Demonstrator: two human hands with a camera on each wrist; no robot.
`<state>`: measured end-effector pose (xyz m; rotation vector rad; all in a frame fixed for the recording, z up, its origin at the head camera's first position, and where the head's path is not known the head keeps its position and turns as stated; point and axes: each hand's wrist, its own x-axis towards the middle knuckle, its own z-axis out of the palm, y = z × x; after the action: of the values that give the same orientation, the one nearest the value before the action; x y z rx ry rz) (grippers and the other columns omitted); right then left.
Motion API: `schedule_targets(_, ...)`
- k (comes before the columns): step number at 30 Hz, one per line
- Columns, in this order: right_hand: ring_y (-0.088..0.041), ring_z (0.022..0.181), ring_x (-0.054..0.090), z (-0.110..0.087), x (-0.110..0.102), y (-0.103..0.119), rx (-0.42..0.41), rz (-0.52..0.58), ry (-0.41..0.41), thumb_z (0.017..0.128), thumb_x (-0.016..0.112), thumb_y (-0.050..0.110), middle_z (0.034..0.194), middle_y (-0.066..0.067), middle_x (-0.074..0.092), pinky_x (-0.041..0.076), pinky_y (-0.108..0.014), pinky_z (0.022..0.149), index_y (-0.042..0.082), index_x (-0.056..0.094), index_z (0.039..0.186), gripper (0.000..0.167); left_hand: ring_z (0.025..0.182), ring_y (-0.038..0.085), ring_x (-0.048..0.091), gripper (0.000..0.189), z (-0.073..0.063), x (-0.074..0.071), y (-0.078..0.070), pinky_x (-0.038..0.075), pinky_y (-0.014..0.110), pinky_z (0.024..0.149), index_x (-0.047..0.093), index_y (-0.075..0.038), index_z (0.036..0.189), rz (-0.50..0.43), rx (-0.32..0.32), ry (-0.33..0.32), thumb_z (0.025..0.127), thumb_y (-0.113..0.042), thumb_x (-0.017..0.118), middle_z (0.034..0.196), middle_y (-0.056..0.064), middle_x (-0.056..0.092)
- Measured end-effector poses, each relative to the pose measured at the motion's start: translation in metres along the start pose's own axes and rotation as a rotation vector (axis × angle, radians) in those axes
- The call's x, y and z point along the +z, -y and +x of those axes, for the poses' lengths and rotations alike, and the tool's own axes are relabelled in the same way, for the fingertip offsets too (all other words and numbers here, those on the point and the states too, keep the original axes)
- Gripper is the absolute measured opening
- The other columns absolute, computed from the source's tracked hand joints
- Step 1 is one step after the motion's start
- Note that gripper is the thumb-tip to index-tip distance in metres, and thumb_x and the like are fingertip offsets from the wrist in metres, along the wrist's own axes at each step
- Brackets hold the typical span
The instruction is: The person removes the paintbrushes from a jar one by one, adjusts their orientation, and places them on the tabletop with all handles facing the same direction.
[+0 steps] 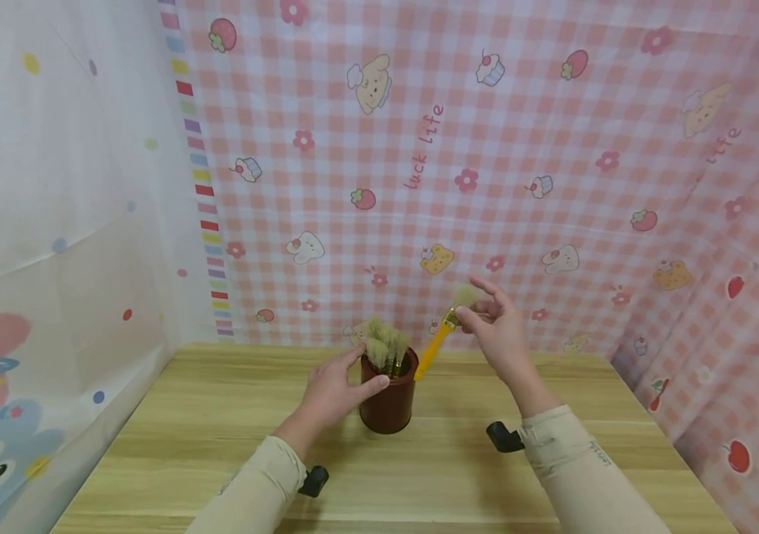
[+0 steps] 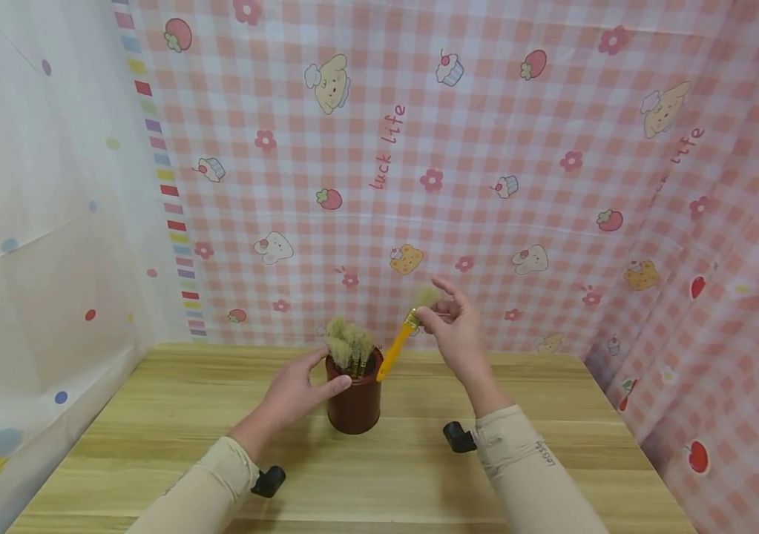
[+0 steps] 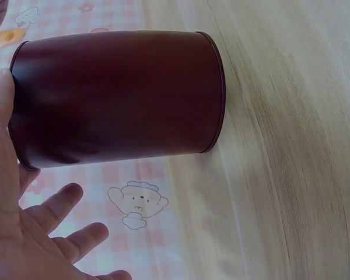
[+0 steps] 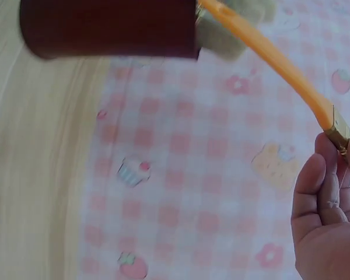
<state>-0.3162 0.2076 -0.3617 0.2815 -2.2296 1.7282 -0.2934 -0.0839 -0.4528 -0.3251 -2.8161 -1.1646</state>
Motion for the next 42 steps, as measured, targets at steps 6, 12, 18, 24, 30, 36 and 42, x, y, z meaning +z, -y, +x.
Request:
schedule_targets(6,-0.011,0.087,0.077,-0.003,-0.021,-0.012,0.13,0.016,0.03,0.103,0.073,0.015,0.112,-0.013,0.075,0.066,-0.026,0.079,0.018,0.051,0.16,0.061,0.154,0.04,0.046,0.092,-0.001,0.0,0.001,0.02,0.073,0.128,0.043,-0.023,0.166,0.003,-0.001,0.001,0.093,-0.072,0.069,0.166,0.009,0.05)
schedule_targets(12,-0.011,0.084,0.078,-0.008,-0.031,-0.022,0.22,0.013,0.083,0.104,0.072,0.016,0.107,-0.006,0.077,0.066,-0.028,0.08,0.016,0.046,0.163,0.064,0.154,0.04,0.045,0.091,-0.002,-0.001,-0.003,0.022,0.072,0.128,0.044,-0.023,0.166,0.006,0.002,-0.006,0.093,-0.071,0.07,0.166,0.009,0.05)
schedule_targets(18,-0.012,0.085,0.076,-0.011,-0.033,-0.033,0.291,0.0,0.125,0.104,0.073,0.016,0.102,-0.002,0.074,0.066,-0.03,0.081,0.016,0.048,0.163,0.064,0.154,0.04,0.045,0.09,-0.002,0.001,-0.003,0.023,0.072,0.127,0.043,-0.024,0.166,0.008,-0.002,-0.006,0.094,-0.07,0.07,0.166,0.009,0.05)
schedule_targets(24,-0.013,0.088,0.076,-0.011,-0.028,-0.045,0.345,-0.025,0.174,0.104,0.073,0.016,0.118,-0.014,0.077,0.066,-0.033,0.084,0.012,0.048,0.162,0.063,0.154,0.04,0.045,0.088,-0.001,0.001,-0.003,0.024,0.071,0.127,0.042,-0.025,0.166,0.002,-0.003,-0.007,0.095,-0.068,0.07,0.166,0.009,0.05)
schedule_targets(30,-0.016,0.086,0.078,-0.013,-0.024,-0.054,0.359,-0.034,0.208,0.104,0.072,0.012,0.114,-0.017,0.076,0.066,-0.032,0.079,0.008,0.047,0.161,0.062,0.153,0.039,0.047,0.088,-0.001,0.001,-0.002,0.025,0.071,0.127,0.042,-0.025,0.166,-0.004,-0.014,-0.005,0.095,-0.07,0.069,0.165,0.008,0.052)
schedule_targets(36,-0.016,0.083,0.076,-0.015,-0.021,-0.058,0.35,-0.036,0.238,0.103,0.072,0.009,0.105,-0.014,0.076,0.066,-0.032,0.076,0.006,0.048,0.16,0.062,0.151,0.041,0.049,0.088,-0.001,0.001,-0.002,0.025,0.071,0.127,0.042,-0.027,0.167,-0.003,-0.026,-0.002,0.095,-0.069,0.07,0.159,0.009,0.059)
schedule_targets(42,-0.018,0.083,0.076,-0.018,-0.017,-0.064,0.379,-0.061,0.298,0.104,0.072,0.01,0.104,-0.014,0.077,0.065,-0.031,0.074,0.007,0.05,0.16,0.06,0.15,0.041,0.05,0.088,-0.001,0.001,-0.003,0.025,0.071,0.127,0.041,-0.027,0.167,0.008,-0.03,0.001,0.095,-0.07,0.069,0.155,0.008,0.062)
